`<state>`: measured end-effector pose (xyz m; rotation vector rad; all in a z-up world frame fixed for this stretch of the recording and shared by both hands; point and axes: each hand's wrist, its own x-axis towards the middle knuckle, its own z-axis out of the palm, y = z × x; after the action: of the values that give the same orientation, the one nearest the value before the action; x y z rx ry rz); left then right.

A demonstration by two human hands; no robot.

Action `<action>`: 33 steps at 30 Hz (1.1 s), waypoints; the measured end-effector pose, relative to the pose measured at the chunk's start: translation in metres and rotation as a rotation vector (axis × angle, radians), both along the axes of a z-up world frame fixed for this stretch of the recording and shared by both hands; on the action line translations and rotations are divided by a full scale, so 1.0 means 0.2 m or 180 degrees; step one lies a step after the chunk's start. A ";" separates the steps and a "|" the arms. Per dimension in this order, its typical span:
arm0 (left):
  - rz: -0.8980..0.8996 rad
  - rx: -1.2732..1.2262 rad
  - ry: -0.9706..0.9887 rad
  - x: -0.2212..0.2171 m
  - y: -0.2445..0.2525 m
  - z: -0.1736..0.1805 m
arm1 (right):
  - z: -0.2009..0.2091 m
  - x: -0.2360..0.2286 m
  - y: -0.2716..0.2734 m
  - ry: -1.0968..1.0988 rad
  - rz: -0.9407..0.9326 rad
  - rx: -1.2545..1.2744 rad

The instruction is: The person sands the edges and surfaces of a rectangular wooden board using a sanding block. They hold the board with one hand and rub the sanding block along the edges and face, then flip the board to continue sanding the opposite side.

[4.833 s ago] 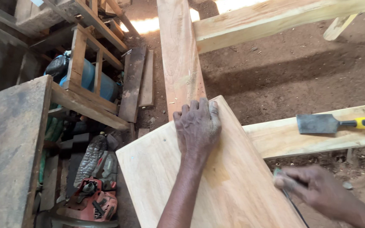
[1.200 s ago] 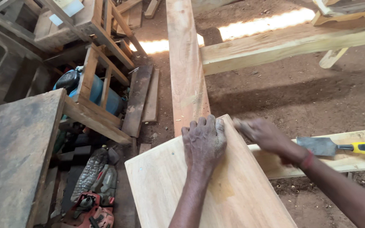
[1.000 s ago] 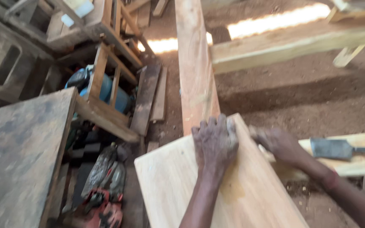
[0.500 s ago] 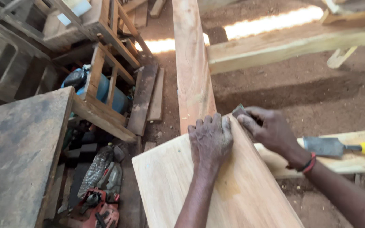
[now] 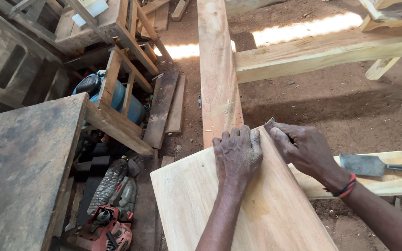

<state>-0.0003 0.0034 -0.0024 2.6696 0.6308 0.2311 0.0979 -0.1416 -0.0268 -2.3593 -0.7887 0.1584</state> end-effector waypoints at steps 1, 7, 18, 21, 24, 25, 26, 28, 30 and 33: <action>0.0003 -0.0020 -0.0011 0.00 0.00 0.00 | 0.00 0.00 0.01 0.0056 -0.0104 -0.0016; -0.0024 0.0092 -0.0080 -0.02 -0.01 0.01 | 0.01 -0.02 -0.01 -0.0002 0.0259 0.0651; -0.0121 0.0199 -0.0102 0.01 -0.03 -0.02 | -0.04 -0.02 -0.06 -0.0324 0.0402 0.0726; -0.0097 0.0144 -0.0102 0.02 -0.01 0.00 | 0.03 0.06 0.07 -0.0221 0.0495 0.0983; -0.0099 -0.0001 -0.0021 0.01 0.00 -0.01 | 0.03 0.00 0.00 0.0456 0.0031 -0.0674; -0.0092 -0.0037 -0.0001 0.01 0.00 -0.03 | 0.02 -0.07 -0.09 0.0394 0.0193 -0.0121; -0.0146 0.0003 -0.0050 0.01 0.00 -0.04 | 0.00 -0.17 -0.20 0.0345 0.0337 0.0454; -0.0225 0.0112 -0.0143 0.00 0.00 -0.05 | -0.03 -0.28 -0.32 0.0293 0.0392 0.1023; -0.0162 0.0085 -0.0085 0.01 -0.01 -0.04 | -0.08 -0.19 -0.29 -0.0418 0.0649 0.0425; -0.0129 0.0008 0.0256 0.01 -0.02 -0.02 | -0.11 -0.03 -0.09 0.0119 0.0230 0.0624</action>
<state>0.0019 -0.0011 -0.0063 2.7024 0.6006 0.1140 0.0915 -0.1591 -0.0493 -2.1395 -0.8330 0.1480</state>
